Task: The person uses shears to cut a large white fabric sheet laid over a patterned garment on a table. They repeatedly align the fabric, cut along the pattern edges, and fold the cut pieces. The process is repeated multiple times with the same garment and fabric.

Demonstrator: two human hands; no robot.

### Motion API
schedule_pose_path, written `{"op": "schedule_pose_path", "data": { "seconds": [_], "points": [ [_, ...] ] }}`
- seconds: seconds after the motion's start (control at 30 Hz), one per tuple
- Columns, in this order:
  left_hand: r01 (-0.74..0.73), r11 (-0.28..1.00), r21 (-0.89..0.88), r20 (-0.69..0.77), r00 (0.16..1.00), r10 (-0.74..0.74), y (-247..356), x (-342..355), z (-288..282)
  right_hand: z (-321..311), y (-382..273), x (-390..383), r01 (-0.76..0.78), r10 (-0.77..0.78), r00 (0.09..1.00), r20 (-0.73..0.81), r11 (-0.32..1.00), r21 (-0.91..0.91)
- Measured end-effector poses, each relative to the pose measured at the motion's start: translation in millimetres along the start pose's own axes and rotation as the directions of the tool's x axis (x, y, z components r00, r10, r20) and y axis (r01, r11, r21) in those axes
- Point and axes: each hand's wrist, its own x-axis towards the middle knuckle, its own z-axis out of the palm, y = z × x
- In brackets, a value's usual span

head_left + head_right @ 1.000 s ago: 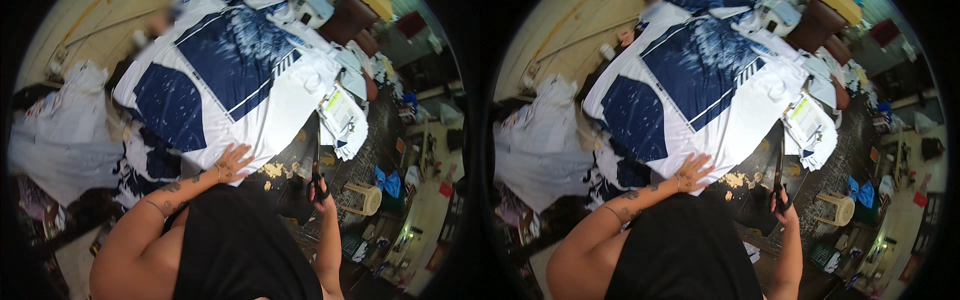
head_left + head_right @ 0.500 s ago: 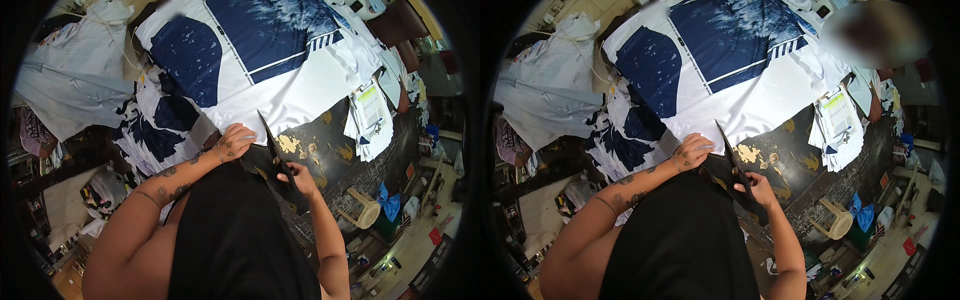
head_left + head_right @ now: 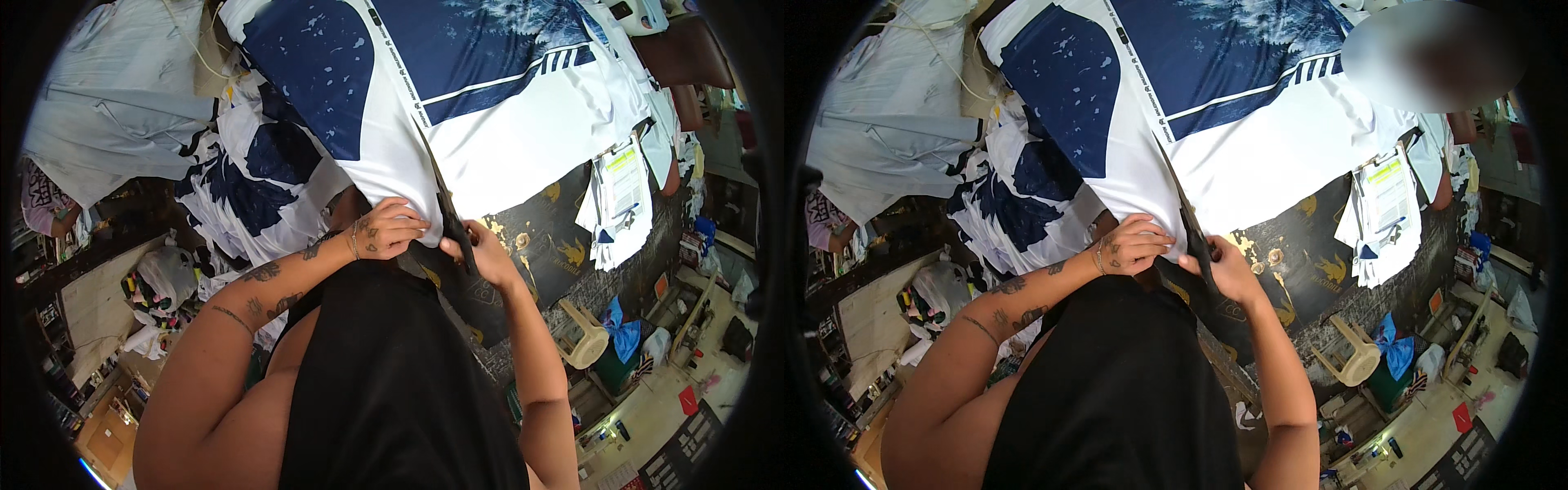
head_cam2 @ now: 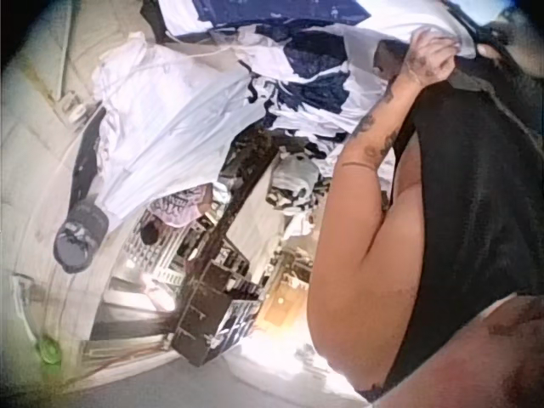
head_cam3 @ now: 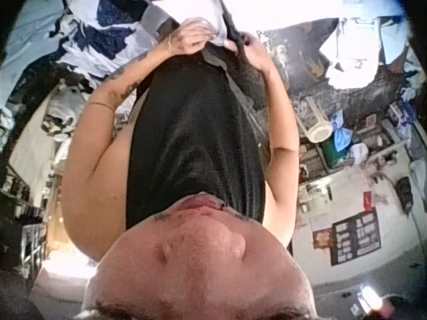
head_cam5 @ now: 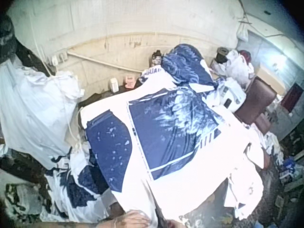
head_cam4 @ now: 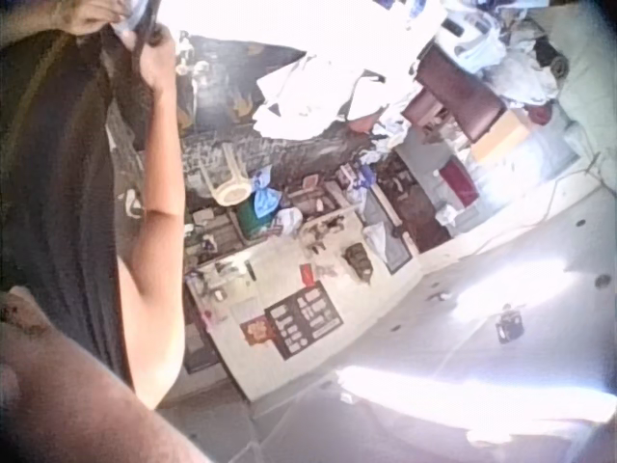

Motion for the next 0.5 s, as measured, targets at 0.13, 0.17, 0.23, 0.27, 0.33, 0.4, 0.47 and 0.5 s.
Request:
{"op": "schedule_pose_path", "data": {
  "seconds": [0.13, 0.17, 0.23, 0.27, 0.33, 0.4, 0.47, 0.5],
  "points": [
    [-0.027, 1.000, 0.000, 0.009, 1.000, 0.027, -5, -2, -1, 7, -26, 16, -0.053, 0.053, 0.999, 0.003, 0.999, 0.014],
    [-0.025, 0.999, -0.035, 0.010, 1.000, 0.025, -5, -2, -1, 9, -34, 20, -0.086, 0.086, 0.996, 0.006, 0.996, 0.001],
    [-0.048, 0.998, -0.048, 0.026, 0.998, 0.049, -8, -3, 0, 14, -48, 27, -0.160, 0.159, 0.987, -0.028, 0.986, -0.043],
    [-0.053, 0.996, -0.069, 0.003, 0.999, 0.053, -11, -3, -1, 17, -55, 33, -0.089, 0.089, 0.996, 0.001, 0.996, -0.017],
    [-0.065, 0.996, -0.065, 0.041, 0.997, 0.068, -16, -5, -1, 22, -68, 48, 0.040, -0.041, 0.999, 0.020, 0.997, 0.072],
    [-0.093, 0.994, -0.057, 0.086, 0.992, 0.097, -20, -7, 0, 24, -78, 62, -0.001, 0.002, 1.000, -0.015, 1.000, 0.028],
    [-0.097, 0.993, -0.067, 0.088, 0.991, 0.103, -21, -9, 1, 25, -86, 73, -0.011, 0.011, 1.000, -0.015, 1.000, 0.020],
    [-0.106, 0.991, -0.084, 0.073, 0.991, 0.112, -20, -8, 1, 26, -90, 78, -0.047, 0.047, 0.999, -0.017, 0.999, 0.003]
  ]
}}
